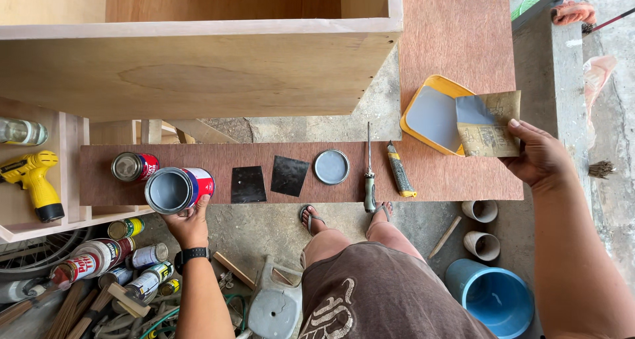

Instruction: The person pours paint from a can into a yellow tray, scrapes the can with sandpaper, and adds a clear liquid from a bottle. They then use a power drill with a mixing attachment to stir the paint in the tray.

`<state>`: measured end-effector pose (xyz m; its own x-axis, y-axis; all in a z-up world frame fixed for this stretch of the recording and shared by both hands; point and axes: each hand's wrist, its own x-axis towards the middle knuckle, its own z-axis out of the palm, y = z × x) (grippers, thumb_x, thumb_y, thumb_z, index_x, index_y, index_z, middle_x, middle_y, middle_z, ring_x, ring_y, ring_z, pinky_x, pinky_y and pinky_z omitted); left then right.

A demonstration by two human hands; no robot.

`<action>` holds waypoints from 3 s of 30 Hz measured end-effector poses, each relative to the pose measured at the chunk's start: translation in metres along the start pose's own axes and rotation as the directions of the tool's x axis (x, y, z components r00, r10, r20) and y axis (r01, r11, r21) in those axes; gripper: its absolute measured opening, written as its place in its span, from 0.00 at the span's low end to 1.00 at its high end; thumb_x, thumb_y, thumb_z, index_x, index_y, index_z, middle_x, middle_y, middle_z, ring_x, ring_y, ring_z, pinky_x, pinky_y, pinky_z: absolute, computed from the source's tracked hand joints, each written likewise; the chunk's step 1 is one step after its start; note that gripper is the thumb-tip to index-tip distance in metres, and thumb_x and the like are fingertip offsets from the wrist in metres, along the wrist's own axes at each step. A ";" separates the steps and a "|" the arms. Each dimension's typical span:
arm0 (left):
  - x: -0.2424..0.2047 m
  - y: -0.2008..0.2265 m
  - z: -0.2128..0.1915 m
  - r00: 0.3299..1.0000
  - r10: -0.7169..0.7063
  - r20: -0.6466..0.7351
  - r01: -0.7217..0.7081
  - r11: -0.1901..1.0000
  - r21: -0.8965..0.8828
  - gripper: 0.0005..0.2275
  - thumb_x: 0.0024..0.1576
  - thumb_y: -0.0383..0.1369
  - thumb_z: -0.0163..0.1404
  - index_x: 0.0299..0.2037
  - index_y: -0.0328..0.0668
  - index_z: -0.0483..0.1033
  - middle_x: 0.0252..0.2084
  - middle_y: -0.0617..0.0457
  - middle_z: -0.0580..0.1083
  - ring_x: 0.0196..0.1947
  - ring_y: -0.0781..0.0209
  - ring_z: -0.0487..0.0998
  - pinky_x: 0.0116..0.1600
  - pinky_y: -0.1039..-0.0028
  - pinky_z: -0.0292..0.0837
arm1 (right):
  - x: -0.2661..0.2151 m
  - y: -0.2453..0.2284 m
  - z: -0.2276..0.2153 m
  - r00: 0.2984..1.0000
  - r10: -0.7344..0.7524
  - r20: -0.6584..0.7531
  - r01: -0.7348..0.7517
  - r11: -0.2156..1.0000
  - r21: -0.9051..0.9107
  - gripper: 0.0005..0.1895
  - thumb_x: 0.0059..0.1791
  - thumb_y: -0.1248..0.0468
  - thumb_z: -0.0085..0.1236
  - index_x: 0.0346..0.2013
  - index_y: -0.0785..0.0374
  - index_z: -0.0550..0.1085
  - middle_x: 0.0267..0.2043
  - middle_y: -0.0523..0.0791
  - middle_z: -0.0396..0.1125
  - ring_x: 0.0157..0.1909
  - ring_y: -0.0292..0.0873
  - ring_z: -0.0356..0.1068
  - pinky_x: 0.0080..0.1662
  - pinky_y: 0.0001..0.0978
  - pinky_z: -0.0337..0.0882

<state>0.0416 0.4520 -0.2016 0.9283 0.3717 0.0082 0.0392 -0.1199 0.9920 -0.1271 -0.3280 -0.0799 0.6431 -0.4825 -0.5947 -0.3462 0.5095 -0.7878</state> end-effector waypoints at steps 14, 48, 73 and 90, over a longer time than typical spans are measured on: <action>0.009 -0.001 -0.007 0.995 -0.038 0.096 0.041 0.999 -0.020 0.39 0.51 0.22 0.69 0.72 0.45 0.60 0.72 0.41 0.71 0.67 0.54 0.76 0.67 0.61 0.79 | -0.003 0.004 0.027 0.991 -0.058 -0.122 0.059 0.998 -0.001 0.16 0.59 0.61 0.60 0.62 0.55 0.78 0.55 0.41 0.77 0.53 0.37 0.77 0.51 0.32 0.81; -0.280 0.146 0.358 0.306 -0.549 0.778 0.655 0.715 0.246 0.33 0.59 0.53 0.69 0.59 0.27 0.78 0.42 0.38 0.81 0.34 0.54 0.85 0.35 0.69 0.88 | -0.022 0.037 0.041 0.969 -0.004 -0.246 0.115 0.890 0.442 0.13 0.56 0.67 0.68 0.53 0.67 0.77 0.49 0.48 0.76 0.47 0.48 0.83 0.51 0.53 0.86; -0.278 0.166 0.475 0.283 -0.696 0.660 0.895 0.439 0.078 0.10 0.55 0.30 0.65 0.37 0.38 0.75 0.27 0.42 0.79 0.23 0.57 0.84 0.27 0.69 0.86 | -0.078 0.012 -0.014 0.657 -0.530 0.536 0.025 0.727 0.687 0.67 0.36 0.36 0.81 0.81 0.58 0.60 0.70 0.54 0.67 0.62 0.51 0.67 0.50 0.32 0.69; -0.270 0.167 0.459 0.303 -0.678 0.670 0.871 0.482 0.094 0.09 0.55 0.30 0.66 0.35 0.39 0.77 0.26 0.41 0.79 0.22 0.55 0.84 0.28 0.68 0.87 | 0.028 0.093 -0.128 0.781 -0.355 -0.513 -0.134 0.707 -0.694 0.31 0.49 0.38 0.78 0.60 0.48 0.81 0.52 0.43 0.79 0.57 0.51 0.78 0.54 0.44 0.75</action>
<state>-0.0330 -0.0908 -0.0958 0.5022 -0.4233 -0.7540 0.8623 0.1798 0.4734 -0.2284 -0.3851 -0.1903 0.2748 -0.9236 -0.2672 -0.8054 -0.0693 -0.5886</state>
